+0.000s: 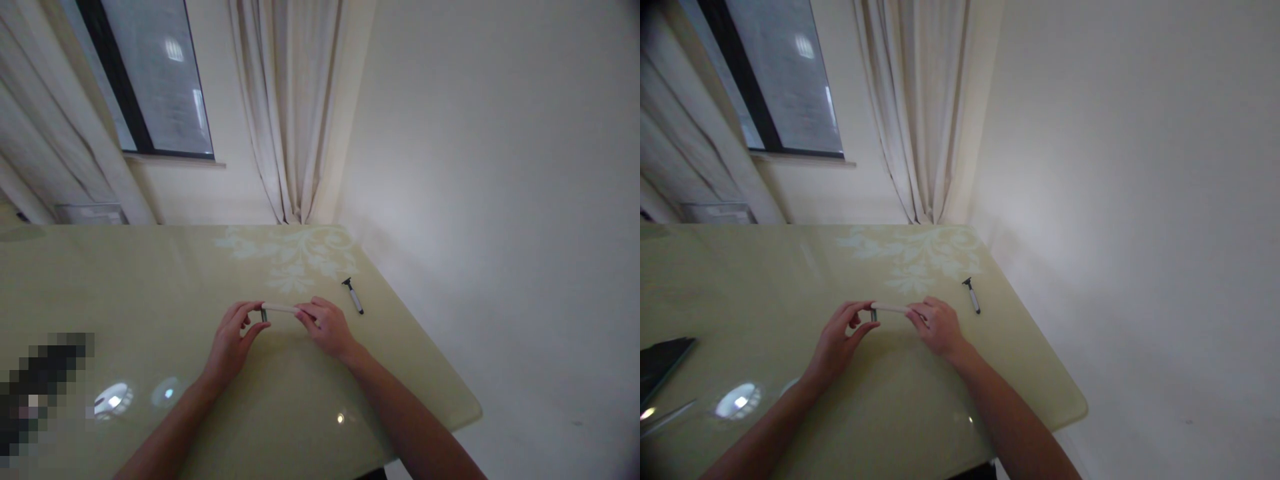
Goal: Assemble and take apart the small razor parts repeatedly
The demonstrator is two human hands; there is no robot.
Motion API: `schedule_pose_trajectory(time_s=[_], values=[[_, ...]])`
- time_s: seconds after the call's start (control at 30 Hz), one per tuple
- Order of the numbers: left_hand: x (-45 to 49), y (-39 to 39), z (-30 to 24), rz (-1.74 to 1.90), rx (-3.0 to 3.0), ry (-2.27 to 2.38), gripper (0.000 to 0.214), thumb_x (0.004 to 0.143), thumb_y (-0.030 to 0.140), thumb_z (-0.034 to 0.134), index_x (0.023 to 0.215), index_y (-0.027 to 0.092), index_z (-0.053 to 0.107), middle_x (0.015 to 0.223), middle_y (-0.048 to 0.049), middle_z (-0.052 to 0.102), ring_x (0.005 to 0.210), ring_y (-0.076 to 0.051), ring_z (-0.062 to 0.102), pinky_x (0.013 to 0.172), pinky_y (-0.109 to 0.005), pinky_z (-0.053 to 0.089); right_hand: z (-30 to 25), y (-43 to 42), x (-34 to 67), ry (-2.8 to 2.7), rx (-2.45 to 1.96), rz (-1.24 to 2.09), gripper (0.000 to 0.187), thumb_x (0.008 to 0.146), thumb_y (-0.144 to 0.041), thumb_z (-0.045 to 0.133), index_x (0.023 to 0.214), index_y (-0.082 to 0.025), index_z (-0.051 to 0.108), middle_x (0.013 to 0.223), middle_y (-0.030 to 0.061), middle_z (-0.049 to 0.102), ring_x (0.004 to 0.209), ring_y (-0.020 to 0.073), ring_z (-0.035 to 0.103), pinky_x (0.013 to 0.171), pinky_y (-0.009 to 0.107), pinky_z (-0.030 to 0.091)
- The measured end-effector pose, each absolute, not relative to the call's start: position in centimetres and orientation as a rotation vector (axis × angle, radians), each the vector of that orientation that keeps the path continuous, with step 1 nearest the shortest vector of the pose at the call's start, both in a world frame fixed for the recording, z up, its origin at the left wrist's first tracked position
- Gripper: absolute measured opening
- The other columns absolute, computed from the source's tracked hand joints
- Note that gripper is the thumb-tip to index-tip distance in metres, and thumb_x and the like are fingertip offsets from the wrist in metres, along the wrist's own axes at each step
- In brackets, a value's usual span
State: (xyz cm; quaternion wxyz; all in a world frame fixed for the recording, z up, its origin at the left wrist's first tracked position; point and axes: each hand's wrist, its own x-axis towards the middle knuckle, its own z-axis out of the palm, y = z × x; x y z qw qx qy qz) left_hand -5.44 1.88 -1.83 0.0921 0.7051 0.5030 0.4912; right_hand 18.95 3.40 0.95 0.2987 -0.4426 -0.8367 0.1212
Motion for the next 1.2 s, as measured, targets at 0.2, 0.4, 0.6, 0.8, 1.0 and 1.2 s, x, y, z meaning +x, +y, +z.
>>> schedule_pose_trajectory(time_s=[0.2,0.4,0.6,0.8,1.0,1.2], values=[[-5.52,1.66,-1.67,1.452,2.098,1.501,0.041,0.093,0.053,0.064,0.121,0.024,0.067,0.104,-0.0053,0.065,0.075,-0.018,0.057,0.072,-0.033,0.053,1.03,3.19,18.81,-2.249,-1.165,0.354,0.035,0.107,-0.043,0.05,0.121,-0.025,0.076,0.084,0.0034,0.064,0.079,0.0158,0.06,0.074,0.025,0.042],[-5.5,1.65,-1.72,1.447,2.113,1.488,0.039,0.093,0.053,0.063,0.12,0.024,0.068,0.103,-0.005,0.066,0.075,-0.018,0.058,0.072,-0.033,0.054,1.14,3.15,18.82,-2.265,-1.145,0.408,0.034,0.107,-0.044,0.05,0.12,-0.026,0.076,0.083,0.0026,0.064,0.078,0.0154,0.06,0.073,0.025,0.042],[-5.5,1.76,-1.65,1.466,2.102,1.502,0.039,0.093,0.053,0.064,0.118,0.023,0.069,0.101,-0.0048,0.067,0.073,-0.017,0.057,0.07,-0.032,0.054,1.08,3.31,18.97,-2.272,-1.147,0.429,0.032,0.106,-0.042,0.053,0.12,-0.026,0.076,0.084,0.0021,0.064,0.077,0.0146,0.059,0.071,0.024,0.041],[-5.42,1.67,-1.63,1.475,2.106,1.489,0.039,0.093,0.051,0.065,0.119,0.022,0.068,0.102,-0.0051,0.066,0.074,-0.017,0.056,0.071,-0.032,0.053,1.13,3.6,19.32,-2.211,-1.178,0.416,0.037,0.107,-0.045,0.049,0.118,-0.023,0.077,0.085,0.0028,0.065,0.078,0.0147,0.059,0.072,0.025,0.042],[-5.31,1.63,-1.75,1.462,2.093,1.49,0.038,0.093,0.05,0.065,0.119,0.023,0.068,0.102,-0.0046,0.066,0.075,-0.018,0.056,0.071,-0.032,0.053,1.28,3.3,19.1,-2.233,-1.177,0.404,0.035,0.107,-0.044,0.049,0.121,-0.026,0.076,0.086,0.0032,0.066,0.079,0.0153,0.061,0.073,0.025,0.043],[-5.22,1.67,-1.89,1.45,2.07,1.485,0.038,0.093,0.05,0.065,0.119,0.024,0.068,0.103,-0.0052,0.066,0.076,-0.018,0.057,0.072,-0.033,0.053,1.38,3.29,19.11,-2.239,-1.179,0.381,0.036,0.107,-0.045,0.048,0.121,-0.026,0.076,0.087,0.0036,0.066,0.081,0.0158,0.062,0.075,0.025,0.044]])
